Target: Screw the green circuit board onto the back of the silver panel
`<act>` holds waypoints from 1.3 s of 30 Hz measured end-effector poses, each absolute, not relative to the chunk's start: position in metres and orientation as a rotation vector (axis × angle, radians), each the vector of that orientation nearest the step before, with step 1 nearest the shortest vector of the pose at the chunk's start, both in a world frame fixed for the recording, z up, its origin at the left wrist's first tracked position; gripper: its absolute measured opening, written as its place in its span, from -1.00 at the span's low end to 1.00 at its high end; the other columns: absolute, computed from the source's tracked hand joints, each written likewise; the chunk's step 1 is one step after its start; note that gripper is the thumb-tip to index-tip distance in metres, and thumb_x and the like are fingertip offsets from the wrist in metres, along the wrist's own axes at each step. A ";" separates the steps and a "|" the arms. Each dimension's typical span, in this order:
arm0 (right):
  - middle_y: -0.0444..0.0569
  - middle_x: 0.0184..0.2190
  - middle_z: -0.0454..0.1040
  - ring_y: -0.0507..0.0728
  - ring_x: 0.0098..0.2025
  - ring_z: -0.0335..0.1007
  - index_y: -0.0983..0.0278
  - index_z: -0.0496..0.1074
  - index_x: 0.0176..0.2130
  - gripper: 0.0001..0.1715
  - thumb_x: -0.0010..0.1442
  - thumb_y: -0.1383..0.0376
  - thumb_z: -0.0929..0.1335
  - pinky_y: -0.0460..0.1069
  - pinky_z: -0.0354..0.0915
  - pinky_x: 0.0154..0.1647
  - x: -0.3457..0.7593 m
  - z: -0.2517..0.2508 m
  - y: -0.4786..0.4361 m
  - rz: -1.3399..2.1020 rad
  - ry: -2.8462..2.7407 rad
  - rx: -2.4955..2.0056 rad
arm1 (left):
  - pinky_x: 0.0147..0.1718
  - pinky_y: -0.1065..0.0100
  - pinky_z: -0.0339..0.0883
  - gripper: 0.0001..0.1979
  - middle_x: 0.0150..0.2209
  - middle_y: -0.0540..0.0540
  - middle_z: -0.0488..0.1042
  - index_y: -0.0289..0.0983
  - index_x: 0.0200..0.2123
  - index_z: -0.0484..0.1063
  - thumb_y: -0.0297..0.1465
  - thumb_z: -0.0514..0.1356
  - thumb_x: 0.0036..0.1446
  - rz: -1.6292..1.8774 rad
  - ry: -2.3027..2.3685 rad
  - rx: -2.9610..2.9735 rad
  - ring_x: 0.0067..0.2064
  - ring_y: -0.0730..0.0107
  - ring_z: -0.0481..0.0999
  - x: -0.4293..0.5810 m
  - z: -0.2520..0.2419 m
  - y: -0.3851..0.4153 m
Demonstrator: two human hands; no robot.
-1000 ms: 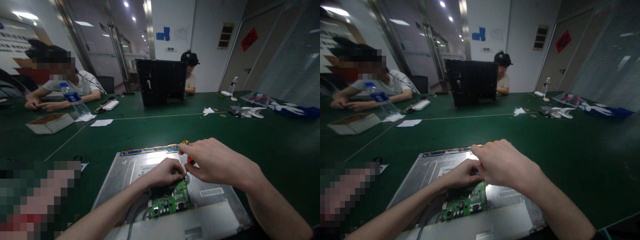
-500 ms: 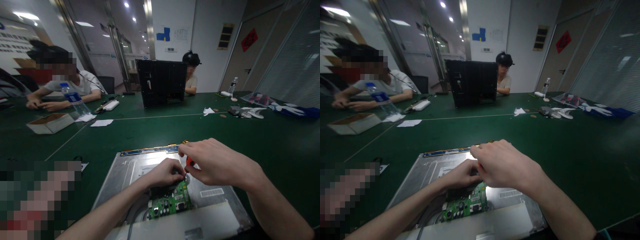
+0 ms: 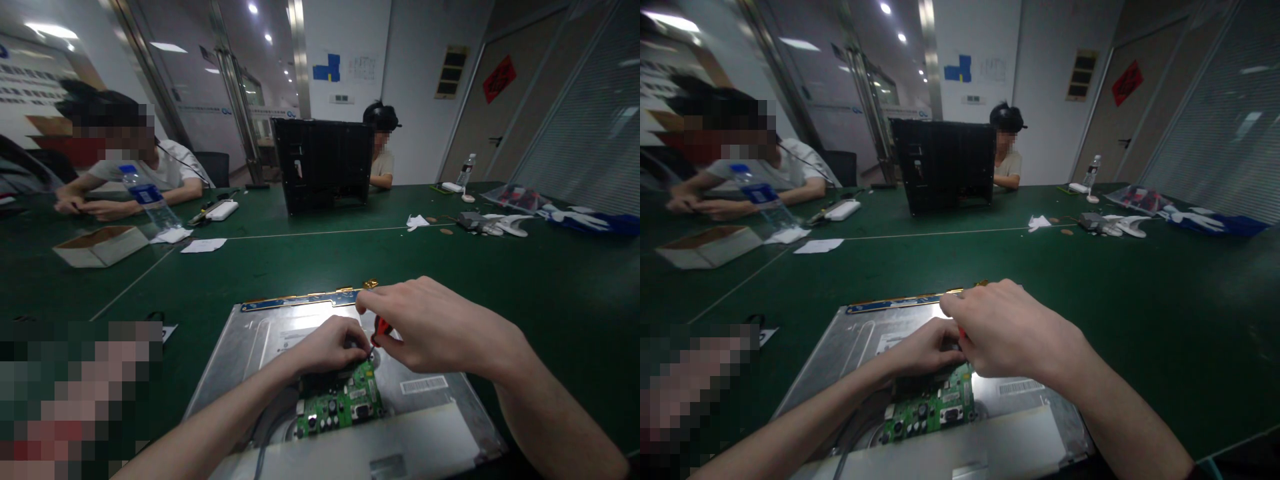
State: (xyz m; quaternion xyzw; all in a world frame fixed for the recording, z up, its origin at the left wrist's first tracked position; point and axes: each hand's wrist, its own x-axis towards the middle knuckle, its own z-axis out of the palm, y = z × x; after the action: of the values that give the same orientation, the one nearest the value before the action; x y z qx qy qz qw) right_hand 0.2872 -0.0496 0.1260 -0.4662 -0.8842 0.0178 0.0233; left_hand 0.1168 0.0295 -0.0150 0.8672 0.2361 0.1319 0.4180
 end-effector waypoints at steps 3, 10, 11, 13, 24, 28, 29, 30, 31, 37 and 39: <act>-0.09 -0.36 0.53 0.12 -0.38 0.41 0.22 0.36 -0.22 -0.85 0.15 0.26 0.35 -0.04 0.02 -0.51 0.289 0.125 -0.050 0.064 -2.742 -1.432 | -0.31 0.45 0.28 -0.92 -0.37 -0.03 0.56 -0.33 -0.36 0.57 -0.49 0.25 0.06 0.313 0.588 2.194 -0.31 0.33 0.49 0.117 -0.015 0.030; -0.11 -0.51 0.50 0.10 -0.48 0.38 0.18 0.48 -0.35 -0.71 0.27 0.11 0.28 -0.03 -0.09 -0.55 0.286 0.125 -0.047 -0.006 -2.703 -1.556 | -0.31 0.44 0.31 -0.89 -0.37 -0.03 0.57 -0.34 -0.36 0.55 -0.56 0.24 0.00 0.329 0.600 2.131 -0.31 0.32 0.52 0.117 -0.014 0.029; -0.11 -0.51 0.50 0.09 -0.49 0.37 0.19 0.48 -0.38 -0.69 0.29 0.13 0.26 -0.03 -0.10 -0.55 0.286 0.125 -0.046 -0.008 -2.707 -1.562 | -0.29 0.44 0.31 -0.88 -0.35 -0.03 0.57 -0.33 -0.37 0.56 -0.58 0.24 -0.01 0.327 0.595 2.131 -0.30 0.32 0.52 0.118 -0.014 0.029; -0.10 -0.49 0.51 0.09 -0.48 0.37 0.21 0.47 -0.36 -0.74 0.27 0.19 0.27 -0.03 -0.08 -0.54 0.287 0.125 -0.046 -0.016 -2.713 -1.543 | -0.27 0.43 0.32 -0.88 -0.35 -0.03 0.57 -0.33 -0.37 0.56 -0.58 0.24 -0.01 0.317 0.603 2.149 -0.28 0.31 0.52 0.118 -0.013 0.029; -0.10 -0.36 0.52 0.12 -0.37 0.42 0.21 0.37 -0.24 -0.84 0.18 0.18 0.35 -0.03 0.03 -0.51 0.290 0.126 -0.051 0.073 -2.737 -1.421 | -0.40 0.45 0.27 -0.90 -0.42 -0.02 0.55 -0.35 -0.37 0.56 -0.48 0.23 0.08 0.293 0.593 2.191 -0.38 0.35 0.48 0.119 -0.016 0.030; -0.10 -0.49 0.50 0.10 -0.48 0.38 0.19 0.44 -0.29 -0.73 0.28 0.11 0.27 -0.03 -0.09 -0.55 0.288 0.123 -0.047 -0.064 -2.699 -1.526 | -0.32 0.44 0.31 -0.89 -0.36 -0.04 0.58 -0.34 -0.34 0.56 -0.54 0.24 0.02 0.319 0.577 2.152 -0.32 0.33 0.51 0.118 -0.016 0.031; -0.10 -0.51 0.50 0.09 -0.50 0.37 0.20 0.45 -0.32 -0.71 0.30 0.13 0.25 -0.03 -0.11 -0.56 0.288 0.123 -0.046 -0.078 -2.700 -1.545 | -0.30 0.43 0.32 -0.87 -0.35 -0.04 0.58 -0.33 -0.34 0.56 -0.56 0.24 0.01 0.321 0.563 2.145 -0.31 0.33 0.52 0.118 -0.016 0.031; -0.10 -0.52 0.49 0.09 -0.51 0.36 0.20 0.46 -0.34 -0.71 0.30 0.15 0.24 -0.03 -0.11 -0.55 0.287 0.123 -0.046 -0.083 -2.704 -1.554 | -0.28 0.42 0.32 -0.87 -0.34 -0.04 0.58 -0.33 -0.35 0.56 -0.57 0.24 0.00 0.322 0.553 2.143 -0.30 0.33 0.52 0.118 -0.016 0.031; -0.10 -0.52 0.50 0.08 -0.51 0.35 0.20 0.46 -0.34 -0.72 0.30 0.18 0.24 -0.03 -0.11 -0.55 0.287 0.124 -0.046 -0.081 -2.707 -1.556 | -0.27 0.41 0.32 -0.87 -0.34 -0.04 0.58 -0.32 -0.35 0.56 -0.57 0.24 0.00 0.324 0.553 2.146 -0.30 0.32 0.52 0.118 -0.016 0.031; -0.06 -0.35 0.53 0.11 -0.38 0.41 0.25 0.37 -0.24 -0.89 0.16 0.32 0.31 -0.04 0.05 -0.49 0.288 0.126 -0.052 0.058 -2.727 -1.449 | -0.26 0.41 0.31 -0.90 -0.34 -0.04 0.57 -0.34 -0.35 0.56 -0.56 0.26 0.01 0.308 0.600 2.162 -0.28 0.32 0.50 0.119 -0.015 0.031; -0.05 -0.32 0.53 0.12 -0.36 0.42 0.24 0.36 -0.24 -0.89 0.17 0.28 0.32 -0.03 0.08 -0.46 0.289 0.126 -0.053 0.080 -2.732 -1.449 | -0.30 0.43 0.29 -0.91 -0.38 -0.02 0.55 -0.34 -0.37 0.55 -0.56 0.25 0.01 0.279 0.609 2.163 -0.31 0.34 0.49 0.119 -0.015 0.031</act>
State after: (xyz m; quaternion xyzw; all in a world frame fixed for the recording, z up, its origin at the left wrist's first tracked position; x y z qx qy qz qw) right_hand 0.2885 -0.0531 0.1263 -0.4683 -0.8828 0.0258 0.0241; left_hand 0.1192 0.0306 -0.0149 0.8648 0.2436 0.1114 0.4248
